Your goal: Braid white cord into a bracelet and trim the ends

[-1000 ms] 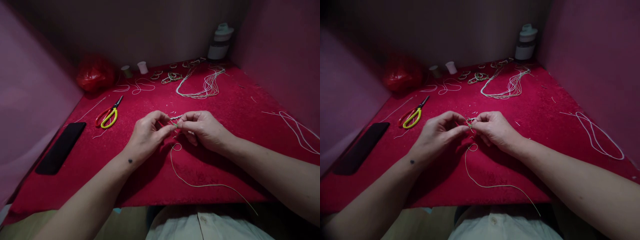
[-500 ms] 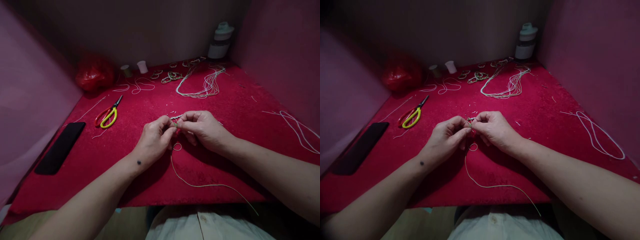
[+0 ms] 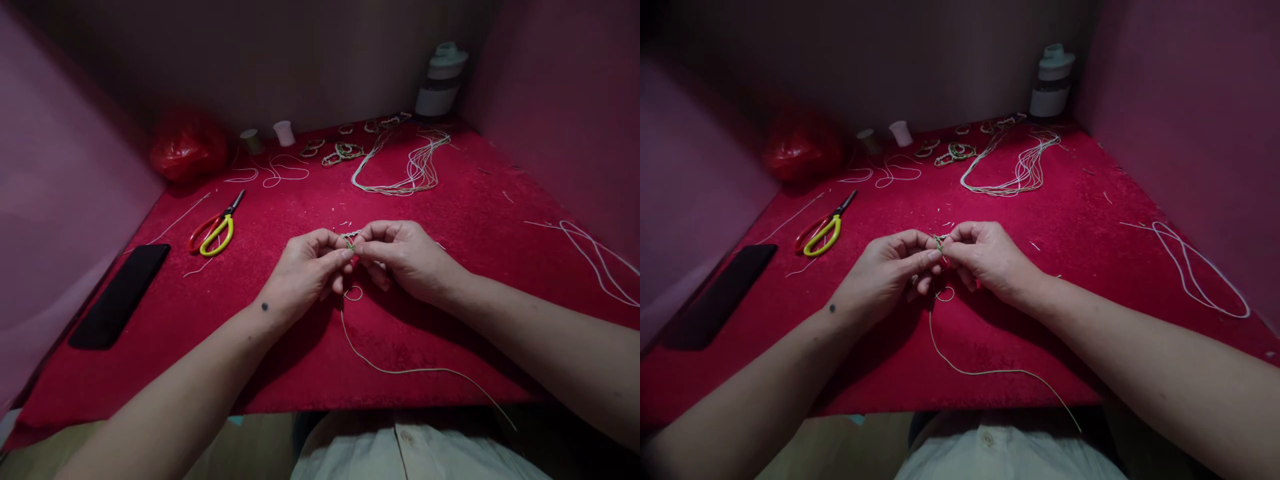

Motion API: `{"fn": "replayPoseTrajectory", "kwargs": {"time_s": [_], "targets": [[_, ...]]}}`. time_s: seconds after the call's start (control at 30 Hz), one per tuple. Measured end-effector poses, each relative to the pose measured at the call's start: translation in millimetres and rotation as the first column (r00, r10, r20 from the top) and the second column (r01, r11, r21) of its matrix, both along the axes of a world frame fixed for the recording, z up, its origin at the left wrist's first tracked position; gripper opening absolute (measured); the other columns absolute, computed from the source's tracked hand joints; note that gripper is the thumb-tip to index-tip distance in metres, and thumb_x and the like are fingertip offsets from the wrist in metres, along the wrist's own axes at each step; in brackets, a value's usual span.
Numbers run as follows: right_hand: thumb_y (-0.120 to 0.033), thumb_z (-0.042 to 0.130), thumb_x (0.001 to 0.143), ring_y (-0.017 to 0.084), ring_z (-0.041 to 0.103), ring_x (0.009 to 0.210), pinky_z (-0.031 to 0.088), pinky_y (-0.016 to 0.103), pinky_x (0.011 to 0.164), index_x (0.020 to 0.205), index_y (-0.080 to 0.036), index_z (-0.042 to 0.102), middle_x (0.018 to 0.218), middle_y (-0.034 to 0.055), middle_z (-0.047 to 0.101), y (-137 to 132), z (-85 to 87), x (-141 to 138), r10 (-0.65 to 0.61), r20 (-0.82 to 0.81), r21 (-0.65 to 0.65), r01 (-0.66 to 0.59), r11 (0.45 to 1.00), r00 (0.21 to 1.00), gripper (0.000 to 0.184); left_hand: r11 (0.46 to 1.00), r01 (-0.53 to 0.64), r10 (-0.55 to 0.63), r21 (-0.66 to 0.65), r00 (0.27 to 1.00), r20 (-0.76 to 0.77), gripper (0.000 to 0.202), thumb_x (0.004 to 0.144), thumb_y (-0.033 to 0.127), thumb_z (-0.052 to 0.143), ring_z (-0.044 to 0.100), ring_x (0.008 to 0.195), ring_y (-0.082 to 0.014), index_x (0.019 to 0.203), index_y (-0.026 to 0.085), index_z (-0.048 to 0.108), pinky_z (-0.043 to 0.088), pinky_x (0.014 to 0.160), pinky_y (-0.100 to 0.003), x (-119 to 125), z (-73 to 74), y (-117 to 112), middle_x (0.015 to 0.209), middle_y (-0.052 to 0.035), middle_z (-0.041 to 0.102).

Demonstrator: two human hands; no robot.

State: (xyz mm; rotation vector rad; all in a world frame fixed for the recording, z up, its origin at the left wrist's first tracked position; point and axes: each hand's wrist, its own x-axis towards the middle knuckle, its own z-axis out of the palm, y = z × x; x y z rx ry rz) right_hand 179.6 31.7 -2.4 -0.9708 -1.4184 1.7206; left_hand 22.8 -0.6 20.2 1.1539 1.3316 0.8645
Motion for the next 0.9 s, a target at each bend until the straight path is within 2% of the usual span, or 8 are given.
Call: {"fn": "replayPoseTrajectory", "kwargs": {"time_s": [0.07,0.17,0.27,0.37,0.53,0.7,0.9], "targets": [[-0.02,0.059,0.078,0.005,0.041,0.033,0.028,0.019,0.034,0.07,-0.016,0.057,0.051,-0.0038,0.056,0.2,-0.6,0.6,0.02,-0.024,-0.013,-0.02,1.0,1.0,0.009,1.0,-0.006,0.006,0.01,1.0,0.017,0.012,0.079,0.024,0.065,0.048,0.04,-0.0045,0.077,0.016,0.056,0.03,0.034,-0.015,0.1,-0.8,-0.4,0.06,0.0036,0.059],[-0.022,0.058,0.08,0.006,0.042,0.032,0.029,0.02,0.034,0.066,-0.016,0.055,0.045,-0.0045,0.051,0.4,0.1,0.5,0.031,-0.041,-0.017,-0.031,0.999,0.999,0.016,0.999,-0.001,0.001,0.043,1.0,-0.001,0.011,0.08,0.022,0.064,0.048,0.039,-0.0037,0.075,0.015,0.055,0.03,0.034,-0.014,0.8,-1.5,-0.5,0.058,0.0044,0.058],[-0.028,0.061,0.082,0.005,0.04,0.032,0.028,0.019,0.034,0.061,-0.016,0.053,0.042,-0.0051,0.048,0.4,1.5,-0.4,0.014,-0.026,-0.001,-0.014,1.0,1.0,0.025,0.995,0.008,-0.004,0.1,0.999,-0.042,0.011,0.081,0.017,0.061,0.046,0.037,-0.0022,0.072,0.014,0.055,0.031,0.035,-0.014,2.3,-1.1,-0.7,0.054,0.0058,0.055],[-0.026,0.063,0.081,0.005,0.038,0.032,0.026,0.019,0.033,0.06,-0.016,0.051,0.04,-0.0056,0.046,0.5,2.0,-1.1,-0.006,-0.007,-0.002,0.006,1.0,1.0,0.026,0.992,0.029,-0.02,0.123,0.997,-0.075,0.012,0.081,0.016,0.059,0.045,0.038,-0.0019,0.07,0.015,0.053,0.031,0.036,-0.013,3.6,-0.2,-1.8,0.054,0.0059,0.054],[-0.02,0.055,0.085,0.006,0.041,0.031,0.03,0.019,0.031,0.061,-0.017,0.05,0.043,-0.0059,0.047,1.1,0.6,-0.9,-0.004,-0.028,-0.011,0.004,1.0,1.0,0.025,0.997,0.03,-0.028,0.068,0.999,-0.032,0.014,0.081,0.018,0.059,0.041,0.036,-0.0024,0.07,0.016,0.051,0.028,0.035,-0.014,3.8,1.2,-3.2,0.051,0.0063,0.052],[-0.024,0.052,0.09,0.006,0.042,0.032,0.033,0.018,0.032,0.068,-0.018,0.051,0.048,-0.0058,0.051,0.9,0.3,-1.2,-0.04,0.02,0.029,0.039,0.999,0.999,0.023,1.0,0.016,-0.016,0.008,1.0,-0.014,0.015,0.081,0.019,0.06,0.035,0.036,-0.0023,0.07,0.017,0.05,0.023,0.034,-0.015,2.8,2.6,-2.5,0.049,0.0066,0.048],[-0.02,0.052,0.09,0.003,0.04,0.031,0.028,0.015,0.03,0.067,-0.017,0.049,0.05,-0.0063,0.052,-2.8,3.6,-3.8,-0.112,0.024,0.06,0.11,0.992,0.993,0.024,0.999,0.032,-0.032,0.001,0.999,0.025,0.015,0.079,0.017,0.06,0.033,0.039,-0.0025,0.067,0.016,0.05,0.022,0.039,-0.016,1.9,3.7,-2.8,0.049,0.0063,0.045]]}}
